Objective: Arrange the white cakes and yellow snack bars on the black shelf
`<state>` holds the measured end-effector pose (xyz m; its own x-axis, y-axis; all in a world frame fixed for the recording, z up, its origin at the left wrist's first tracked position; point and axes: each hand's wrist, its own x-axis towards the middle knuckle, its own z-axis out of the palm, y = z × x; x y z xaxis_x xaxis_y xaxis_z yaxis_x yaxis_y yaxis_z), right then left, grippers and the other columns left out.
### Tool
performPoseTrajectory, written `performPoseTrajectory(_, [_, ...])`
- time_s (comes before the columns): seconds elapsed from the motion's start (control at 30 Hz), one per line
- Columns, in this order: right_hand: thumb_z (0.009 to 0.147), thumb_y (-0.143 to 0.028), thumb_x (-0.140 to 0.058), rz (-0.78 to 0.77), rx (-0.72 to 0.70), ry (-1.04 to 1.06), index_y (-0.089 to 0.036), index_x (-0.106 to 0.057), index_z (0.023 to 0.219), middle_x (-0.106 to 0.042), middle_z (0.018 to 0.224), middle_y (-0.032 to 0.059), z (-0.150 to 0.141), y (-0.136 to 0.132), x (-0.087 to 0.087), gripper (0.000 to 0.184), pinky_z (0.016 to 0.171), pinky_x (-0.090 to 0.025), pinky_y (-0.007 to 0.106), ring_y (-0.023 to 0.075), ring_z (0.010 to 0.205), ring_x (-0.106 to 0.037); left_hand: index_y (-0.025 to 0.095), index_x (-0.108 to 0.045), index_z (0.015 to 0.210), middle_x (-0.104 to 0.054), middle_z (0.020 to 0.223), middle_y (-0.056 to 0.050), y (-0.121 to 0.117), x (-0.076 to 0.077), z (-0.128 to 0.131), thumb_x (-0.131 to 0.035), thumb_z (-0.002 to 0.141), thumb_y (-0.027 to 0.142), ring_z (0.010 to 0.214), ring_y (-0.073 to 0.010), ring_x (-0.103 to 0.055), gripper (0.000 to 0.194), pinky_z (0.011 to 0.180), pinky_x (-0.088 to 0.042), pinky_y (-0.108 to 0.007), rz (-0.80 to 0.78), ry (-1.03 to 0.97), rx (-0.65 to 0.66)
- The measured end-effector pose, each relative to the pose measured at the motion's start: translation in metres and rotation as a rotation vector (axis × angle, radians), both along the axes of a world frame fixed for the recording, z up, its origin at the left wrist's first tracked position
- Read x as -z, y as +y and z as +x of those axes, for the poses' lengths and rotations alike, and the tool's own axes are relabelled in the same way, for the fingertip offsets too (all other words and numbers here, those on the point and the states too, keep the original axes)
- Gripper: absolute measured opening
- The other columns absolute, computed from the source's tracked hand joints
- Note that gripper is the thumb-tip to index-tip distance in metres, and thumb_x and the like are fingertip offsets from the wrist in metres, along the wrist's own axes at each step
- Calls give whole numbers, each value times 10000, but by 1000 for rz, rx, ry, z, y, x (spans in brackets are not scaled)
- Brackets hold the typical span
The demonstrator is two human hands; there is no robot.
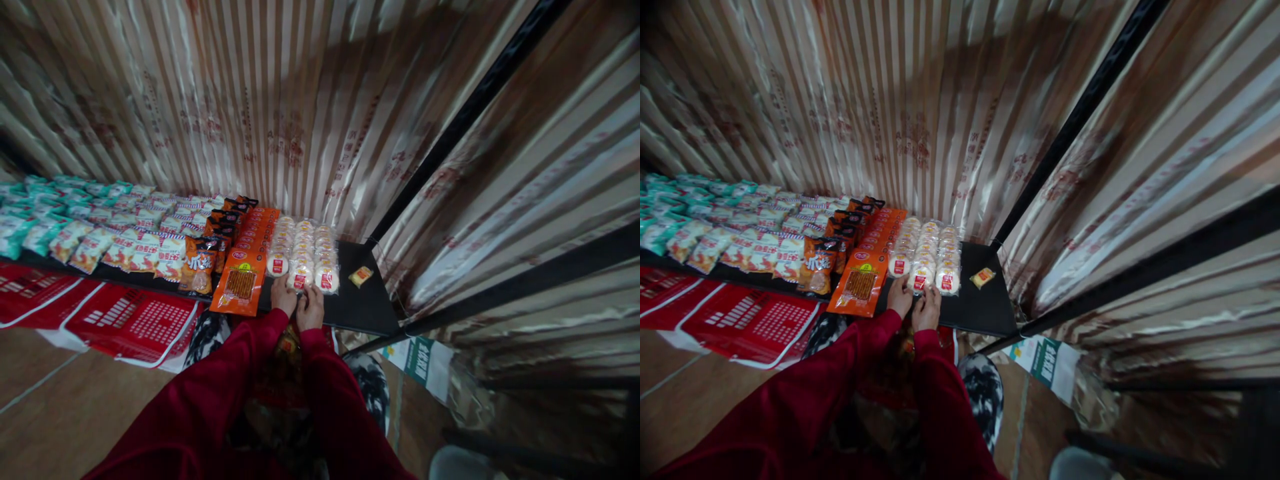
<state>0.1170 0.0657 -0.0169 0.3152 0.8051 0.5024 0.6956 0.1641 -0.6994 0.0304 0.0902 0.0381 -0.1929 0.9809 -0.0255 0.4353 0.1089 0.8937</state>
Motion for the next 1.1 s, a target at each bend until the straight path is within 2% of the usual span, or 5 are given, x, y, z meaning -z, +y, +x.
performPoseTrajectory(0.33, [781,-143,-384,6,20,44,-115,-622,1081,-492,1226,164,-7,-4,-14,384,971,-439,415,236,1136,-489,122,-581,1151,-588,1147,-104,1,-1,0,-459,703,-5,1078,-171,-547,482,988,-411,-273,15,2,11])
performPoseTrajectory(0.5, [765,-134,-396,16,14,2,-114,-625,1074,-463,1266,165,-4,-2,-10,385,967,-443,408,239,1143,-486,87,-572,1177,-574,1186,-132,1,0,0,-449,706,-3,1121,-192,-517,495,1030,-373,-294,42,54,33])
performPoseTrajectory(0.7, [785,-138,-395,-11,-2,-48,-93,-614,1096,-430,1302,174,-3,-1,-5,383,968,-442,381,229,1121,-501,111,-587,1175,-550,1197,-123,-8,-2,-1,-480,703,34,1158,-204,-474,489,1045,-353,-299,50,107,19])
performPoseTrajectory(0.9, [800,-154,-399,-62,5,-23,-116,-610,1114,-414,1323,150,-4,-3,-6,380,948,-457,341,208,1103,-515,132,-612,1146,-520,1204,-105,-18,9,0,-505,692,70,1122,-219,-453,471,1028,-370,-320,104,130,77])
performPoseTrajectory(1.1, [783,-140,-410,-65,-11,-5,-124,-607,1114,-412,1329,145,1,0,3,386,908,-484,327,195,1064,-543,170,-634,1096,-513,1209,-81,-21,12,-1,-526,684,72,1111,-222,-452,437,1025,-377,-344,125,148,83])
